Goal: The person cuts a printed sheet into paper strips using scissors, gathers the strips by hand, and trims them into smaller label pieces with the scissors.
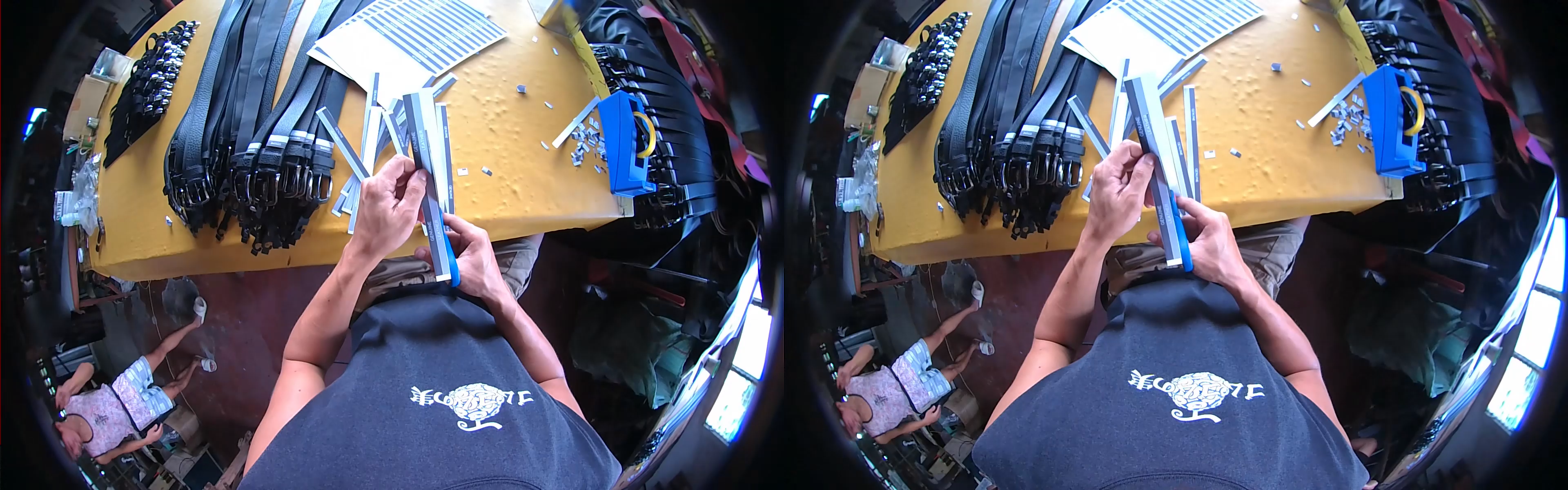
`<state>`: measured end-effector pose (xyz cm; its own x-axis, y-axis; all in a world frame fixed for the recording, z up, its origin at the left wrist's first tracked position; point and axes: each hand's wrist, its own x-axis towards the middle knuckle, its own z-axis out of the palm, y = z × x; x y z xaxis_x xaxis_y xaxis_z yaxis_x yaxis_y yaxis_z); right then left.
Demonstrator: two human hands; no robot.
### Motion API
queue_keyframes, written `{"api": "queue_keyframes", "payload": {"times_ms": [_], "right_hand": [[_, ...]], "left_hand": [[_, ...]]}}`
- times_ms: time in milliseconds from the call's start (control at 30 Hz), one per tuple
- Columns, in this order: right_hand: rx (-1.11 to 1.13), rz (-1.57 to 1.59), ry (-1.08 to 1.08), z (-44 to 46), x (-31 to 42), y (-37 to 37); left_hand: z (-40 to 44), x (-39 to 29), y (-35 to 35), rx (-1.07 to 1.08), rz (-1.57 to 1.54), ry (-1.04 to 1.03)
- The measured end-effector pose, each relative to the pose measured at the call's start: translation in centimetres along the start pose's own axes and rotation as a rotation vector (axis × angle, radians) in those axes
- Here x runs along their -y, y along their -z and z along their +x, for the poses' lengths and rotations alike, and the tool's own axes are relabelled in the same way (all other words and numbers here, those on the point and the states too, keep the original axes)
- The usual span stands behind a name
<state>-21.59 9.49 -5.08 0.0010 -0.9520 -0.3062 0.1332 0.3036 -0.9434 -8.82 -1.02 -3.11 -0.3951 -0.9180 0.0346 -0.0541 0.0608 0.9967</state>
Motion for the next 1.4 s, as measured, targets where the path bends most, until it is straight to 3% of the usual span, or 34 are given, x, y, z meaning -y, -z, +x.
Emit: {"api": "queue_keyframes", "payload": {"times_ms": [367, 500, 1400], "right_hand": [[-0.007, -0.008, -0.001, -0.1, -0.2, 0.1], [0.013, -0.033, 0.012, -0.3, 0.1, 0.2], [0.025, -0.021, 0.018, -0.2, 0.8, 0.1]], "left_hand": [[0.8, 0.9, 0.3, -0.035, -0.128, 0.006], [1.3, 0.3, 0.7, -0.036, -0.007, -0.022], [-0.2, 1.0, -0.4, -0.031, -0.103, -0.015]]}}
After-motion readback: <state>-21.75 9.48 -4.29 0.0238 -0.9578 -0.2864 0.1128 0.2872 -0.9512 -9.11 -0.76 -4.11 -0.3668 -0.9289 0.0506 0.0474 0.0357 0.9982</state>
